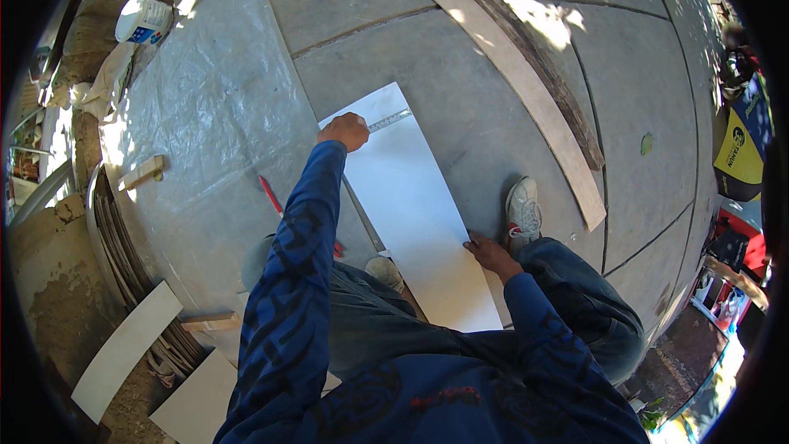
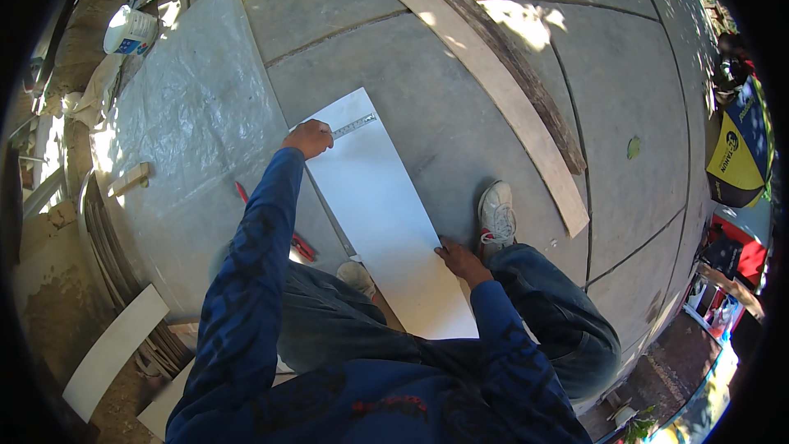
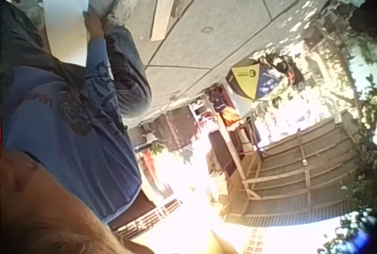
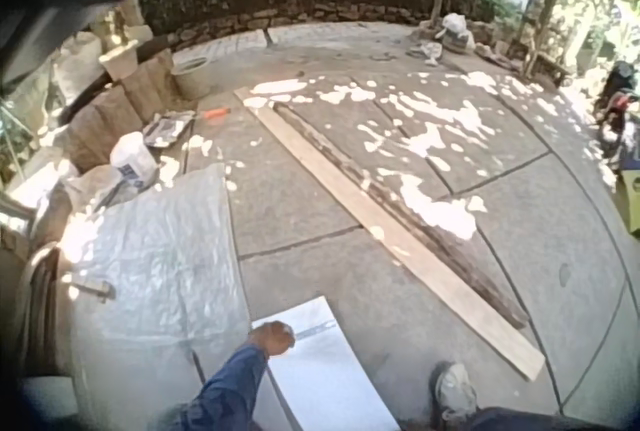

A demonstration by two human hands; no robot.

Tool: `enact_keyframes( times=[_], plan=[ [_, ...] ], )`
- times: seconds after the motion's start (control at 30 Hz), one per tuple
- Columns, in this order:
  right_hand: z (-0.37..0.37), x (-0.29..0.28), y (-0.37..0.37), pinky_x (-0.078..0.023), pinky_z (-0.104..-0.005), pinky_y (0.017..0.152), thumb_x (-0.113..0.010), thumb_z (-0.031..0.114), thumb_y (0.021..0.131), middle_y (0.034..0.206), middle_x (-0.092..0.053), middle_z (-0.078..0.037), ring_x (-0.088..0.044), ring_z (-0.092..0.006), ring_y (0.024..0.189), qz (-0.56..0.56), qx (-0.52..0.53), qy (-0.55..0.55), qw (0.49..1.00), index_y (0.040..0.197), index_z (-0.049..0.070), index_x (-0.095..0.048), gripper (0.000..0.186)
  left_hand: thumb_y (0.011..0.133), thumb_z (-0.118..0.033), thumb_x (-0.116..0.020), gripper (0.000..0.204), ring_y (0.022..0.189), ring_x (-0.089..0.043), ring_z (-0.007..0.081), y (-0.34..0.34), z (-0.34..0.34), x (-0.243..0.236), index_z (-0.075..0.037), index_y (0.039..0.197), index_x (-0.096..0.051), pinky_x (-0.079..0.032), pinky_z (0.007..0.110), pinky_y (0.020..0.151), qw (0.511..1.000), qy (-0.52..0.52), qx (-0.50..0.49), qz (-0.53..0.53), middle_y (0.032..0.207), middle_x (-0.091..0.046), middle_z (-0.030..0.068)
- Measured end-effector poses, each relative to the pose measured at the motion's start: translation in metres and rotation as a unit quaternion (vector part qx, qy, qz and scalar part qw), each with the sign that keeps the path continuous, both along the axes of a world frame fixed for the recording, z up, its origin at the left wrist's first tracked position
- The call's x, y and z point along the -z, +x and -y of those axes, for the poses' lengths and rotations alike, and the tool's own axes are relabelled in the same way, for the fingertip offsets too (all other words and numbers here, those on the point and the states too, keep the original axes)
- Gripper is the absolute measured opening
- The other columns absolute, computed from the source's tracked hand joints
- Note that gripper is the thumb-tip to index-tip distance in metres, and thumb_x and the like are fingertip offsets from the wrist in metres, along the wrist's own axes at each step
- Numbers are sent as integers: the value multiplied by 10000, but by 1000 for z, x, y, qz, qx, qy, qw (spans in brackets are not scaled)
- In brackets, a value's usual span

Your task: Measure and mark a piece of white paneling then cut it using a utility knife.

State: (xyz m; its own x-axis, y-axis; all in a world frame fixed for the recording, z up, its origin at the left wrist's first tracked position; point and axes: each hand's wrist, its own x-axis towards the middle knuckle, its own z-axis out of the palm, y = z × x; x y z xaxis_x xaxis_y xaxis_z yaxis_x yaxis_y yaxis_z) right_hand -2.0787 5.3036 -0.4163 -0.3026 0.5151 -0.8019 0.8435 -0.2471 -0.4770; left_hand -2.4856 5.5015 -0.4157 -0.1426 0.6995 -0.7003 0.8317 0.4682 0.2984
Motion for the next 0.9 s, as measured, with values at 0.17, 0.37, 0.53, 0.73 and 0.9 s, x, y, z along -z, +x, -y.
enact_keyframes(
  times=[0.17,0.37,0.53,0.73,0.9],
  plan=[
    [-4,-4,9,-514,-499,857,-579,396,935,1024,-673,-245,-657,-410,988,93,-169,20,981,1130,44,-595,402,885,-284,-505,387,1189,-597,366,22,-17,14,-128,1191,-685,-450,442,1033,998,-59,19,-30,1256,-644,181],
    [-10,-11,-23,-553,-478,798,-650,473,858,972,-713,-163,-702,-341,928,229,-295,21,928,1036,78,-695,435,770,-284,-636,377,1127,-626,359,26,-23,28,-171,1119,-722,-470,429,1005,999,-3,-45,0,1206,-671,157],
    [-10,-9,-38,-559,-459,809,-639,422,854,989,-722,-163,-708,-329,934,221,-294,-2,930,930,73,-744,372,789,-282,-615,395,1165,-607,362,25,-31,27,-164,1154,-706,-456,427,1022,999,-7,-45,-24,1224,-663,159],
    [-20,-22,-56,-551,-471,843,-621,406,870,1017,-717,-176,-697,-338,969,195,-298,-41,934,974,49,-729,387,799,-284,-612,377,1193,-595,354,26,-31,13,-117,1124,-707,-454,426,1025,996,3,-77,-49,1237,-658,158],
    [-23,-19,-79,-551,-467,840,-608,371,868,1010,-720,-173,-697,-336,967,163,-315,-32,934,972,52,-729,356,790,-260,-640,290,856,-692,255,4,-33,23,-101,1015,-733,-531,374,812,997,-8,-62,-50,941,-732,83]
  ],
)
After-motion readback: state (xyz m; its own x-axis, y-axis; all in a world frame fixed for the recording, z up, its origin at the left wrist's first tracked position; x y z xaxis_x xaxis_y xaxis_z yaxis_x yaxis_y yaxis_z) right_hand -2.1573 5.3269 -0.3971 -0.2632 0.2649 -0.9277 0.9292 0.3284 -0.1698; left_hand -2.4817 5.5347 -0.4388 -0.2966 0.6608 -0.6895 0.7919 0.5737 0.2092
